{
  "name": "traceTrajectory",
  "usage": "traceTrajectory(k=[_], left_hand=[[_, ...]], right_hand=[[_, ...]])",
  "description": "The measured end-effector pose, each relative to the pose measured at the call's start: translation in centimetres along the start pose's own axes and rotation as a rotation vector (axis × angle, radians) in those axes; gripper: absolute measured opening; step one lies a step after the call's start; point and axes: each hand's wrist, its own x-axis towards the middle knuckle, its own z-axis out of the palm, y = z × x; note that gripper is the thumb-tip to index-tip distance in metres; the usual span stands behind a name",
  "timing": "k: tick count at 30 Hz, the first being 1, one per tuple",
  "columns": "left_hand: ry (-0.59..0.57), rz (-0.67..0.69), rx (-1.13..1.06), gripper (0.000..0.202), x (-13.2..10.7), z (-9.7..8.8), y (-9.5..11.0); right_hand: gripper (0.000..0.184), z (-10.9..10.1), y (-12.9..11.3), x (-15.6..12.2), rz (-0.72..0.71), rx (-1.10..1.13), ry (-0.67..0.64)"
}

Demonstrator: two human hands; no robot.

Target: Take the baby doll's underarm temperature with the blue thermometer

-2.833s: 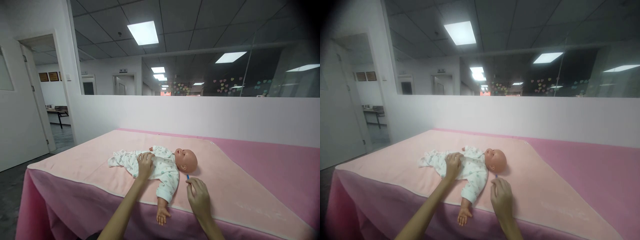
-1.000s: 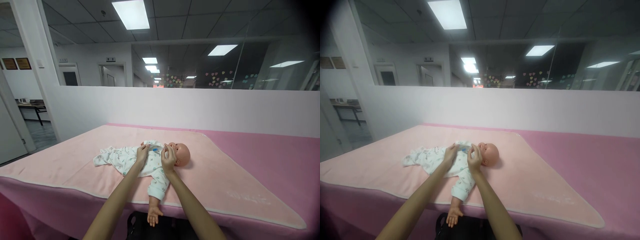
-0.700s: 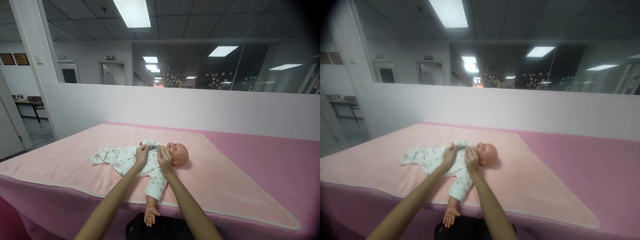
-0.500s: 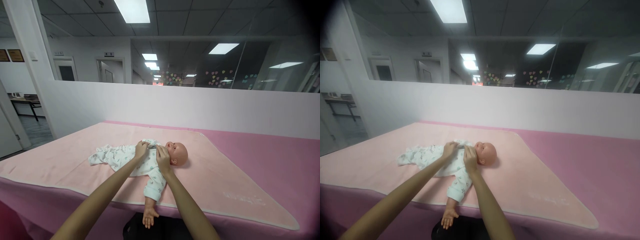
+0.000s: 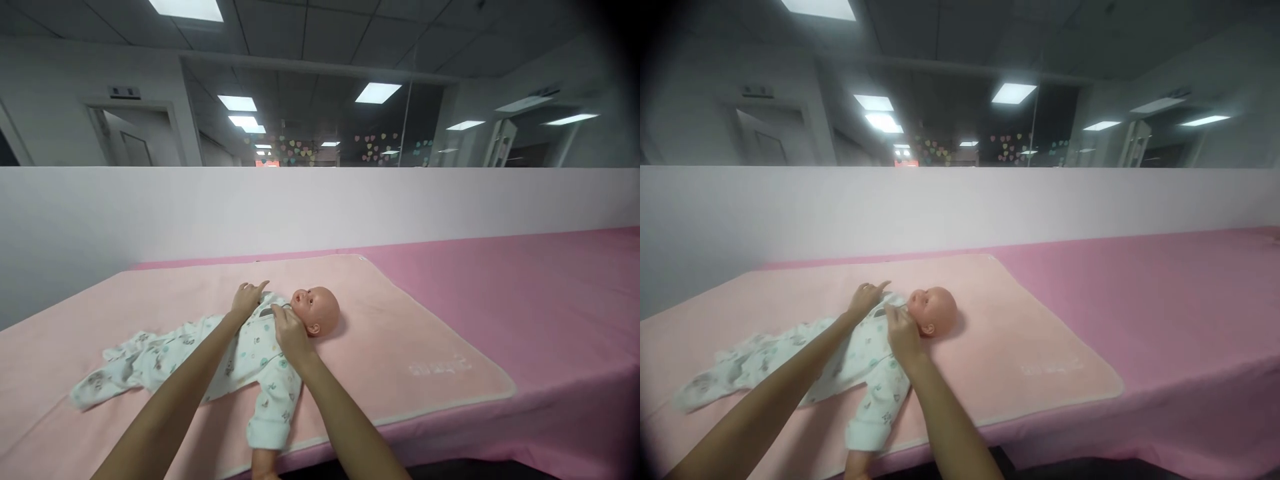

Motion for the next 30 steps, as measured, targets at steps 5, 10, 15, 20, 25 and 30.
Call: traceTrajectory(k=[5, 10, 15, 20, 25, 30], left_hand=[[0.268, -0.029, 0.009, 0.022, -1.6, -2.0, 1.5], [0.38, -0.062, 0.018, 0.018, -3.7, -4.2, 3.4], [0.264, -0.241, -0.048, 0.02, -5.2, -4.5, 4.0], [0.294, -0.281, -0.097, 0.034, -6.4, -4.9, 4.5], [0.323, -0.24, -0.157, 0.038, -7.1, -5.2, 4.7], [0.34, -0.197, -0.235, 0.039, -7.7, -5.1, 4.6]], right_hand=[[0.027, 0.9, -0.1, -0.3, 0.055, 0.056, -0.002], [0.027, 1.0, -0.7, -0.3, 0.094, 0.172, 0.089], [0.026, 0.6, -0.9, -0.2, 0.124, 0.243, 0.119], [0.026, 0.4, -0.7, -0.2, 0.101, 0.267, 0.122], [0.026, 0.4, -0.7, -0.1, 0.117, 0.268, 0.119], [0.031, 0.6, -0.5, -0.1, 0.094, 0.264, 0.053]])
